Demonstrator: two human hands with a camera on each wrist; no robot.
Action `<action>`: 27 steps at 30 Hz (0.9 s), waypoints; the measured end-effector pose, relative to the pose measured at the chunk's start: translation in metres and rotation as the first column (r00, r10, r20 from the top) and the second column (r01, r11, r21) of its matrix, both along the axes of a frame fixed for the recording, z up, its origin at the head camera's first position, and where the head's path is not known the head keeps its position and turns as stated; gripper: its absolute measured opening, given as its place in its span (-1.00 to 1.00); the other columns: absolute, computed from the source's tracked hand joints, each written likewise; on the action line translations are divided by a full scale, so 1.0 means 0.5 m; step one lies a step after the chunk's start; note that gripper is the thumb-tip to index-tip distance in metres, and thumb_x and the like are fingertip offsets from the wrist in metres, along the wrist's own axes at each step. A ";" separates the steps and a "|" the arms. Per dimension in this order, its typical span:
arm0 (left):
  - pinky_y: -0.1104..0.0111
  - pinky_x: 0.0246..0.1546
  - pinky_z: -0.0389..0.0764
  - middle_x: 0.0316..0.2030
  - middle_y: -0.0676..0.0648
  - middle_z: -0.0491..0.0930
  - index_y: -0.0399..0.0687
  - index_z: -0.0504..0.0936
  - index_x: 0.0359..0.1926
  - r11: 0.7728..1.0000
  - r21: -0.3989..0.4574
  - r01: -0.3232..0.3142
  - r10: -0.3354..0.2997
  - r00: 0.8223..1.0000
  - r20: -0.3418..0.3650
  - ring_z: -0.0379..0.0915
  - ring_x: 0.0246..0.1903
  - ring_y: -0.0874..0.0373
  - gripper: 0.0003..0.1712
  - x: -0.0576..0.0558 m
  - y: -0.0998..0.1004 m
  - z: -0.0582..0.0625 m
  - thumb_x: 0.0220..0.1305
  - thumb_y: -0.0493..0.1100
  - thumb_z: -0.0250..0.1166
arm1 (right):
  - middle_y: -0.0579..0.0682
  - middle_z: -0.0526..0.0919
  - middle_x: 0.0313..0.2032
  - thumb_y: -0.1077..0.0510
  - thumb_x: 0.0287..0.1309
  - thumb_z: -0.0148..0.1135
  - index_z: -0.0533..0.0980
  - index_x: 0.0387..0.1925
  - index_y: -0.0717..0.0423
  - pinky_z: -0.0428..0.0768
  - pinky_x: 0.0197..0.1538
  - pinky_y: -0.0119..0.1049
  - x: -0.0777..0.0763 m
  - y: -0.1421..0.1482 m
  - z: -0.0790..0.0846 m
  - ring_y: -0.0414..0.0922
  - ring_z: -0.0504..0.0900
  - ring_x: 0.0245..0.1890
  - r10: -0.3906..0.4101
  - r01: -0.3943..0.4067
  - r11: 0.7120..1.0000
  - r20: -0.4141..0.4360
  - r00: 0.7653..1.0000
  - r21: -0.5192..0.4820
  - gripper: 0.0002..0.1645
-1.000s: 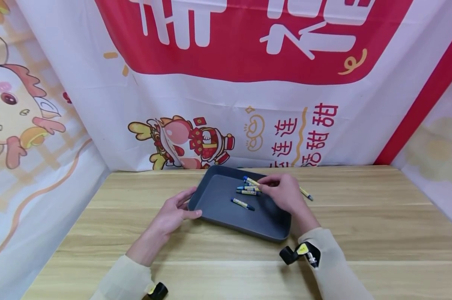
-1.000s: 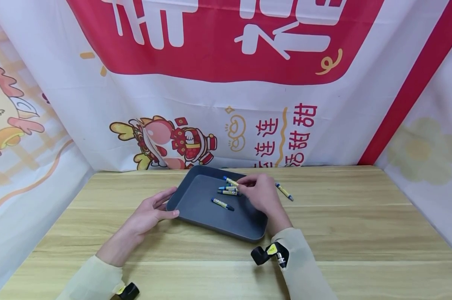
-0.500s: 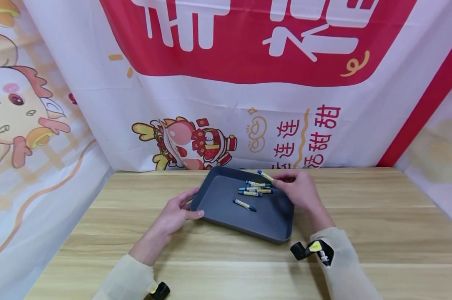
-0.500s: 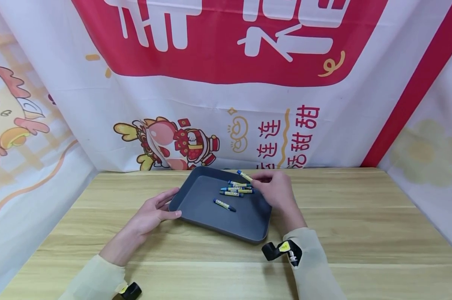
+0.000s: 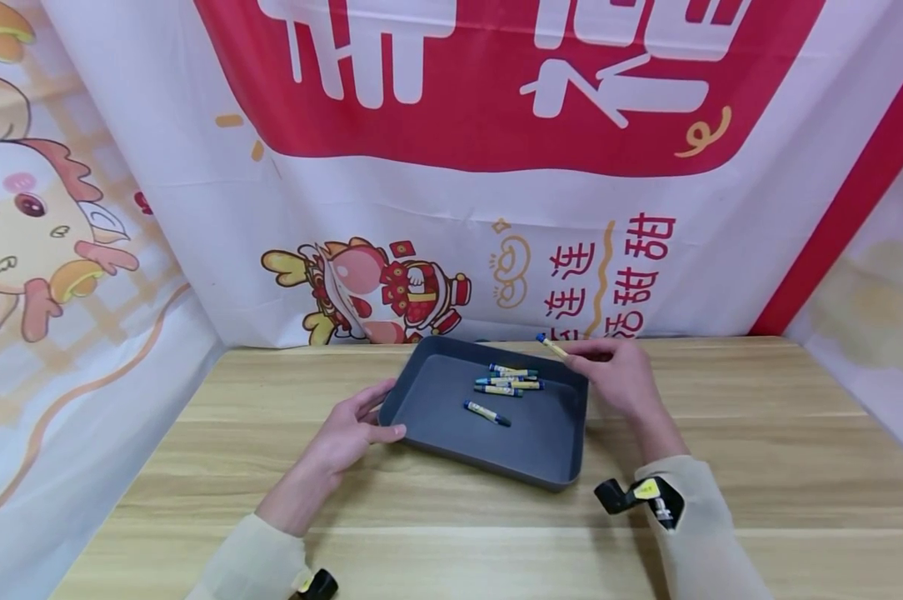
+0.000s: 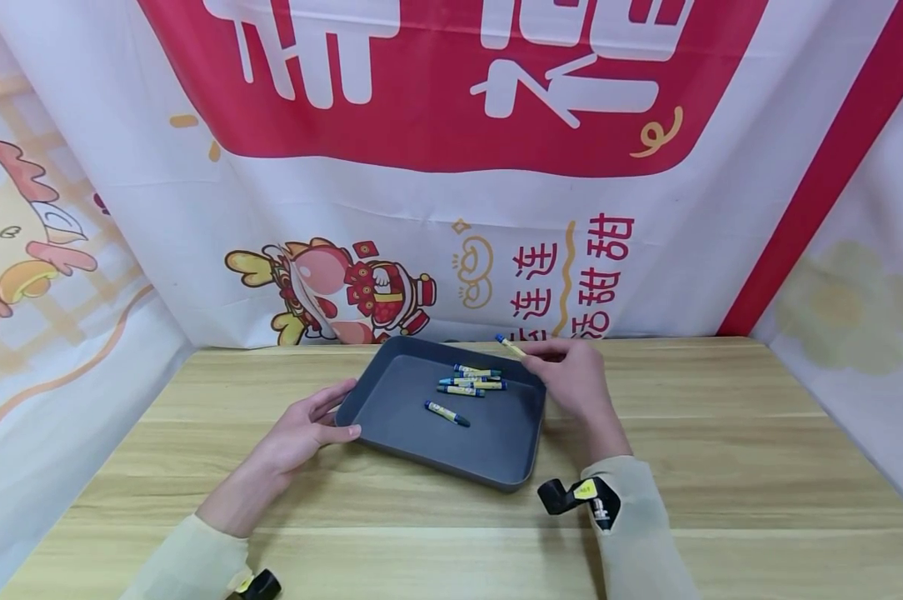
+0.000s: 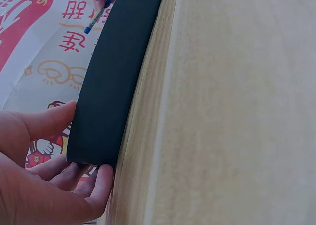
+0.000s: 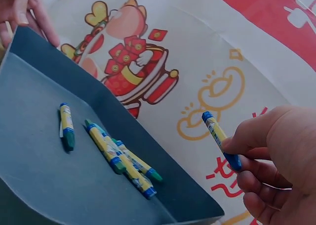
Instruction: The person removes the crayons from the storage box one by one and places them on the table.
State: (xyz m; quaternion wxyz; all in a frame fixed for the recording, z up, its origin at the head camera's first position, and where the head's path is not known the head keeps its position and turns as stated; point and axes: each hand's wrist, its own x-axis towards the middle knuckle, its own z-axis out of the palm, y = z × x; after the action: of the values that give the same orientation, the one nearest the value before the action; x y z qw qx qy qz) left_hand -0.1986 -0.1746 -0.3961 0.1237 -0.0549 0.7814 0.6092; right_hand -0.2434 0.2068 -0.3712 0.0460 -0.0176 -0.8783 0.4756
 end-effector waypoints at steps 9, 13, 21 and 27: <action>-0.19 0.63 0.12 0.62 -0.19 0.25 0.09 0.35 0.59 1.000 -0.002 -0.004 0.004 1.000 -0.001 0.19 0.59 -0.25 -0.11 0.001 0.000 0.000 0.30 -0.33 0.46 | 0.13 0.83 0.03 -0.02 0.39 0.38 0.78 0.08 0.02 0.54 -0.06 -0.31 0.000 0.026 -0.003 -0.04 0.64 -0.03 -0.039 0.041 0.998 -0.044 0.998 0.039 -0.65; -0.17 0.63 0.13 0.62 -0.19 0.25 0.09 0.36 0.59 1.000 -0.002 -0.007 0.007 1.000 0.002 0.19 0.60 -0.25 -0.11 0.000 0.000 -0.001 0.30 -0.33 0.47 | 0.13 0.82 0.05 -0.02 0.39 0.38 0.77 0.10 0.02 0.54 -0.06 -0.34 0.001 0.035 -0.001 -0.07 0.64 -0.01 -0.059 0.060 0.998 -0.024 0.998 0.022 -0.64; -0.18 0.63 0.12 0.62 -0.18 0.26 0.11 0.36 0.59 1.000 -0.009 -0.007 0.007 1.000 0.004 0.18 0.60 -0.24 -0.11 0.000 -0.001 -0.002 0.30 -0.31 0.47 | 0.10 0.80 0.11 -0.03 0.39 0.39 0.76 0.12 0.01 0.56 -0.06 -0.35 -0.002 0.053 -0.011 -0.08 0.65 0.03 -0.083 0.083 0.997 0.013 0.996 -0.002 -0.63; -0.17 0.63 0.13 0.62 -0.18 0.26 0.11 0.36 0.59 1.000 -0.005 -0.008 0.008 1.000 0.003 0.20 0.60 -0.23 -0.11 0.000 0.000 -0.001 0.30 -0.31 0.47 | 0.13 0.79 0.13 -0.02 0.40 0.39 0.75 0.13 0.04 0.58 -0.07 -0.36 -0.003 0.069 -0.023 -0.08 0.63 0.05 -0.082 0.082 0.997 0.011 0.997 0.001 -0.63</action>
State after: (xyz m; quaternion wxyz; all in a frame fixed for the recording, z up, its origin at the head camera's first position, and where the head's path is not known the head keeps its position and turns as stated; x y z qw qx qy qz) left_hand -0.1984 -0.1749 -0.3967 0.1226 -0.0593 0.7823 0.6078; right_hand -0.2449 0.2413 -0.3825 0.0604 -0.0561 -0.8773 0.4728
